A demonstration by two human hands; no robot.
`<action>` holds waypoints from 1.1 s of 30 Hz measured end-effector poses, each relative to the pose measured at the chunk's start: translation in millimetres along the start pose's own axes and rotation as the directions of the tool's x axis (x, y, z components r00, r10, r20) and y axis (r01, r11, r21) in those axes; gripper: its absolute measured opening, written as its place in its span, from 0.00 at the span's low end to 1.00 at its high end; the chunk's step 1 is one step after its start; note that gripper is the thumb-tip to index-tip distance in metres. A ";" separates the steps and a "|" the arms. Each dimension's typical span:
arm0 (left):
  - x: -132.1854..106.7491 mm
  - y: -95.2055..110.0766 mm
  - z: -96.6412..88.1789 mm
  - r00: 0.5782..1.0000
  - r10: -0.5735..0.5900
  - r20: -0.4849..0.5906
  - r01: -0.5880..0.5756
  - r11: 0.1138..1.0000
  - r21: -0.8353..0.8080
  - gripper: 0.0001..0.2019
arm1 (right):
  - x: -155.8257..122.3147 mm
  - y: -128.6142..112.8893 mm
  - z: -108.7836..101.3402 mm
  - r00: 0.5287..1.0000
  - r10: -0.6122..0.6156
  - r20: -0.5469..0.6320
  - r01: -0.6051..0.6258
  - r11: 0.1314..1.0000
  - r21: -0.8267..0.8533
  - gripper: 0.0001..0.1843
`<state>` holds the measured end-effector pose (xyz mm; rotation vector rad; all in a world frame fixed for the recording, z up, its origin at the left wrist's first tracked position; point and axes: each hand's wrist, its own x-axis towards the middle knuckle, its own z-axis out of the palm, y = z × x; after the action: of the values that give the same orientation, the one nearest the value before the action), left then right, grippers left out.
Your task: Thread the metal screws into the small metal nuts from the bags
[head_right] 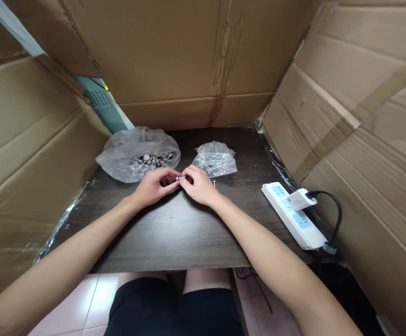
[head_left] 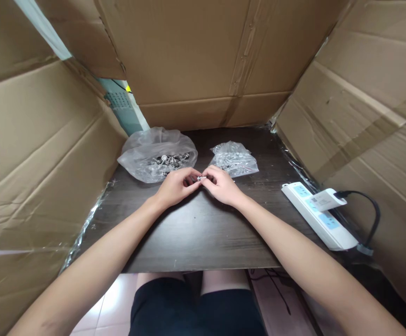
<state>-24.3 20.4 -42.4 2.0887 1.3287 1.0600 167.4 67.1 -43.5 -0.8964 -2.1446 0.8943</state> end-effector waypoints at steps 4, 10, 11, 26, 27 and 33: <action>0.5 0.3 -0.6 1.000 -0.001 -0.003 0.001 1.000 -0.001 0.08 | 0.4 0.3 0.5 1.000 0.014 0.001 -0.014 1.000 0.000 0.07; 0.1 0.0 -0.1 1.000 0.007 -0.003 -0.007 1.000 0.000 0.08 | 0.4 -1.1 -1.4 1.000 0.004 0.014 -0.004 1.000 0.025 0.12; -0.2 0.0 0.1 1.000 0.011 0.001 -0.011 1.000 0.000 0.08 | 0.4 -1.4 -1.7 1.000 0.005 0.021 -0.005 1.000 0.025 0.14; 0.3 0.5 -0.4 1.000 0.006 0.007 -0.006 1.000 0.002 0.08 | 1.2 -1.9 -1.5 0.999 0.023 0.049 -0.024 1.000 0.015 0.16; 0.1 0.3 -0.4 1.000 0.007 0.010 -0.007 1.000 0.003 0.08 | 1.3 -1.4 -1.2 0.998 0.021 0.053 -0.022 1.000 0.013 0.17; -0.9 0.2 -0.4 1.000 0.018 0.002 -0.018 1.000 -0.001 0.07 | 0.8 0.0 -0.7 0.999 0.002 0.041 -0.002 1.000 0.015 0.16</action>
<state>-24.7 19.5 -42.4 2.1038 1.3110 1.0659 167.5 68.0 -42.9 -0.8802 -2.1694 0.9355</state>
